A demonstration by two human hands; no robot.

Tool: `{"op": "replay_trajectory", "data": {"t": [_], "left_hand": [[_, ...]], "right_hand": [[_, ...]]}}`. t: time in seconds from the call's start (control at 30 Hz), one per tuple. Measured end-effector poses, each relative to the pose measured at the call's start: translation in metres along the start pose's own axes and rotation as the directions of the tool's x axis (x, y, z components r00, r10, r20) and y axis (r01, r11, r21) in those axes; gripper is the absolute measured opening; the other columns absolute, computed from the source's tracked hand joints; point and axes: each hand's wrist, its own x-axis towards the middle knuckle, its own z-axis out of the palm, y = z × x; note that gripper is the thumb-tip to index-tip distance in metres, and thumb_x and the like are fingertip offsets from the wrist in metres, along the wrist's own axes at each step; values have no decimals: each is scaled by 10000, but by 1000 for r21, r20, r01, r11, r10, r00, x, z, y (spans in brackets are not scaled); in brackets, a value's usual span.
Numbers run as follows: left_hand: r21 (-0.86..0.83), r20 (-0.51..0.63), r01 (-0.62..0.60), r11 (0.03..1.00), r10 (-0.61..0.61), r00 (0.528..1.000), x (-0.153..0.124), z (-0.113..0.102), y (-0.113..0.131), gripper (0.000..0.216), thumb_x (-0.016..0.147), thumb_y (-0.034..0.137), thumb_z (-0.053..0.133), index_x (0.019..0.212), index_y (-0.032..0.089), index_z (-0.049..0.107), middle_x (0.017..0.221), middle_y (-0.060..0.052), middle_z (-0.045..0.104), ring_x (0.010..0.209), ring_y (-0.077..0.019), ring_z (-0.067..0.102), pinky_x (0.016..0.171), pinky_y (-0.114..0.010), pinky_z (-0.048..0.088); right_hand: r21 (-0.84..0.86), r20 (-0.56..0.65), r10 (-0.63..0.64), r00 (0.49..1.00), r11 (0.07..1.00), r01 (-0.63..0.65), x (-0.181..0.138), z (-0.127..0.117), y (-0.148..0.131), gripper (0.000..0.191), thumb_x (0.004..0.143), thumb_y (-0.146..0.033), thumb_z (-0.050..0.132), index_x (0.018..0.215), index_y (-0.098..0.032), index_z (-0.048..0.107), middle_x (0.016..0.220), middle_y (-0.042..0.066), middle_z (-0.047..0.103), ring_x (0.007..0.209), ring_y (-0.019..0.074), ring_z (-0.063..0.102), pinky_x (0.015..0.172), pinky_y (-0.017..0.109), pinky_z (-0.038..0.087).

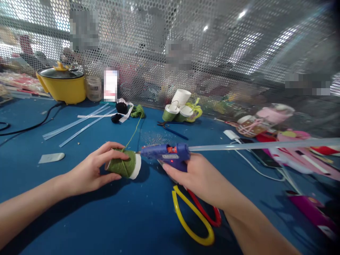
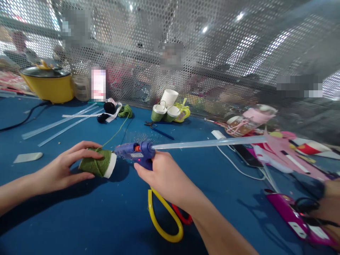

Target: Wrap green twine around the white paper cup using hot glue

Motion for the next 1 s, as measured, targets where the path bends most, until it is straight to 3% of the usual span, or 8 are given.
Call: {"op": "replay_trajectory", "data": {"t": [1.0], "left_hand": [[16,6,-12,1000,12,1000,0,-1,-1,310,803,195,555,1108,231,517,1212,-101,441,1076,-243,487,887,-385,443]], "right_hand": [[86,-46,-61,997,994,65,-3,-1,1,162,747,-274,523,789,-184,651,643,7,639,625,182,585,561,263,467]]}}
